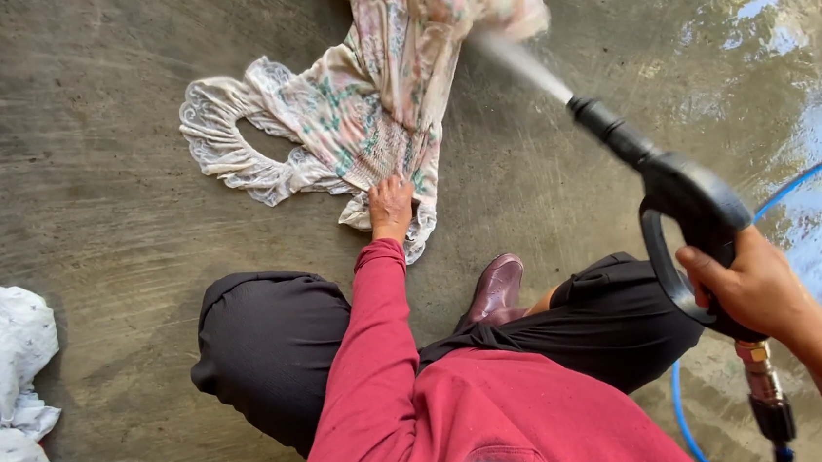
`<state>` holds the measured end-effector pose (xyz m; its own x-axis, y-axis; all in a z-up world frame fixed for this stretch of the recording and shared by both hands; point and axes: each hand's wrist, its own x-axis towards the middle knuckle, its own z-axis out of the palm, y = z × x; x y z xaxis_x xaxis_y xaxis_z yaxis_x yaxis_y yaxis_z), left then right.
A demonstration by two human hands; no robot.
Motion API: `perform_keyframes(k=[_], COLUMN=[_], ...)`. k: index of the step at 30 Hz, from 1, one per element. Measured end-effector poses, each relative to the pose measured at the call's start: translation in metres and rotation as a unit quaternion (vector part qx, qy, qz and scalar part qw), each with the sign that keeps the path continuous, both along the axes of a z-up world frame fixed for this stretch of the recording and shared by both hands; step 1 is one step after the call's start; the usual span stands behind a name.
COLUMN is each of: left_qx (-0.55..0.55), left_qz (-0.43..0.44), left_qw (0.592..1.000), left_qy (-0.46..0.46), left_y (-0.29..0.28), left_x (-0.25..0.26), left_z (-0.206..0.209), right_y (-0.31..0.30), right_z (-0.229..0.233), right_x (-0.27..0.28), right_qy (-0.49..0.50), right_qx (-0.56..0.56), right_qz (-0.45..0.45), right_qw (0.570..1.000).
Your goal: The person washes a dress and other garments on a concrete floor using a pressure washer, moving the fabric by hand to clean it.
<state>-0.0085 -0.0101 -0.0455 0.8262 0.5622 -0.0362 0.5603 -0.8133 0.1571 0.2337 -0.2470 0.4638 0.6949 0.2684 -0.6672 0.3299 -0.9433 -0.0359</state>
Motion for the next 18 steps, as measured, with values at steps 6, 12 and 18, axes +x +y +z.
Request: perform_keyframes(k=[6, 12, 18], left_qx=[-0.125, -0.142, -0.204], left_qz=[-0.107, -0.11, -0.113], left_qw=[0.972, 0.978, 0.96], left_qy=[0.166, 0.105, 0.153], left_y=[-0.036, -0.074, -0.053], left_x=[0.013, 0.021, 0.011], left_z=[0.032, 0.018, 0.045], right_y=[0.003, 0.0, 0.029], right_z=[0.007, 0.001, -0.022], right_x=[0.004, -0.013, -0.028], right_qy=[0.068, 0.003, 0.083], right_qx=[-0.064, -0.076, -0.101], right_qz=[0.027, 0.021, 0.136], right_qw=[0.995, 0.997, 0.982])
